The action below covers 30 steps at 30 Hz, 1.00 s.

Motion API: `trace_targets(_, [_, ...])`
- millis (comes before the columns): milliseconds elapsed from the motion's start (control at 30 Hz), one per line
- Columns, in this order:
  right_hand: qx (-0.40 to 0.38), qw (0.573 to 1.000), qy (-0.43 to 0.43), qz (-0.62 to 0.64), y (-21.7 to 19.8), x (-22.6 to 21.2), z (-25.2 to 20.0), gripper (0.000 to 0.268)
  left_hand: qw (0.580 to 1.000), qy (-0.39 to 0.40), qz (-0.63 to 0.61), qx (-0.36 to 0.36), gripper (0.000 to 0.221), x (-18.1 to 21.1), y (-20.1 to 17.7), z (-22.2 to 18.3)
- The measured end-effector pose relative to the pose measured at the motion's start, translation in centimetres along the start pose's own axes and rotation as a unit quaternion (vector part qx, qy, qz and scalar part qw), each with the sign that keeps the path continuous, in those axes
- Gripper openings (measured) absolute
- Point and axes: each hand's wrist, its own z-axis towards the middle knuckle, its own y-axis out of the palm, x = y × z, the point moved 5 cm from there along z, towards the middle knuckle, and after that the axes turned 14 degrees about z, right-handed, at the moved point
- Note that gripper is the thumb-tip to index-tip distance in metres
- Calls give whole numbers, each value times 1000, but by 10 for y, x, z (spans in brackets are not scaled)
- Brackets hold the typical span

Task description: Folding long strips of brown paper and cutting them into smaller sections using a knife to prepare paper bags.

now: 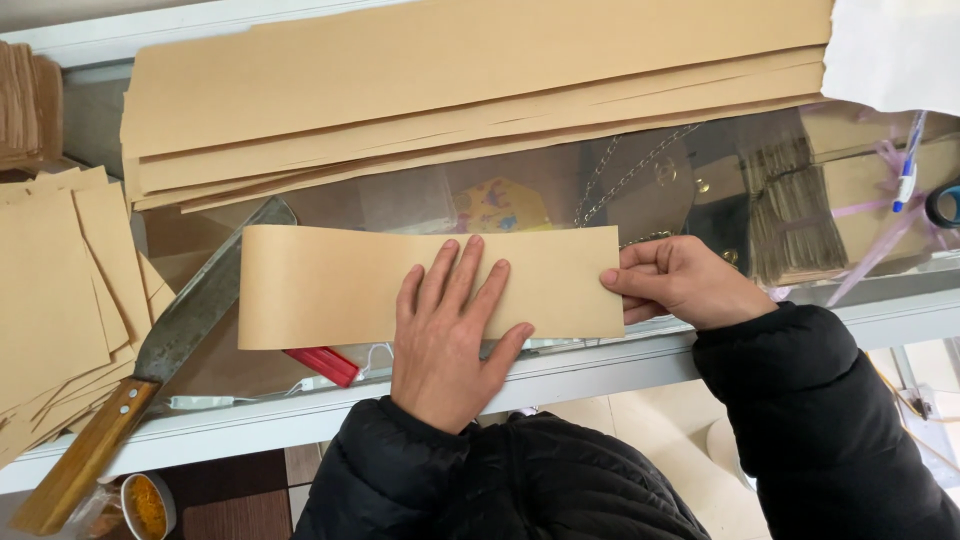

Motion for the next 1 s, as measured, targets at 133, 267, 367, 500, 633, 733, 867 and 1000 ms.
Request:
trace_targets(133, [-4, 1000, -5, -4, -2, 2, 2, 32, 1000, 2, -5, -3, 65, 0, 0, 0])
trace_targets(267, [-9, 1000, -8, -3, -3, 3, 4, 32, 1000, -1, -3, 1, 65, 0, 1, 0])
trace_targets(367, [-5, 1000, -8, -3, -2, 4, 4, 32, 1000, 0, 0, -1, 66, 0, 1, -1])
trace_targets(500, [4, 1000, -19, -10, -3, 3, 4, 37, 1000, 6, 17, 5, 65, 0, 0, 0])
trace_targets(633, [19, 998, -43, -31, -48, 5, 9, 31, 995, 8, 95, 2, 65, -16, -20, -1])
trace_targets(733, [31, 997, -46, -56, -90, -1, 5, 25, 991, -8, 132, 5, 64, -39, -27, -12])
trace_targets(867, [51, 989, -62, -128, -136, -7, -3, 36, 990, -4, 140, 8, 59, -52, -26, -29])
trace_targets(1000, [47, 987, -69, -135, -189, 7, 14, 40, 996, -5, 90, -7, 63, -56, -22, -38])
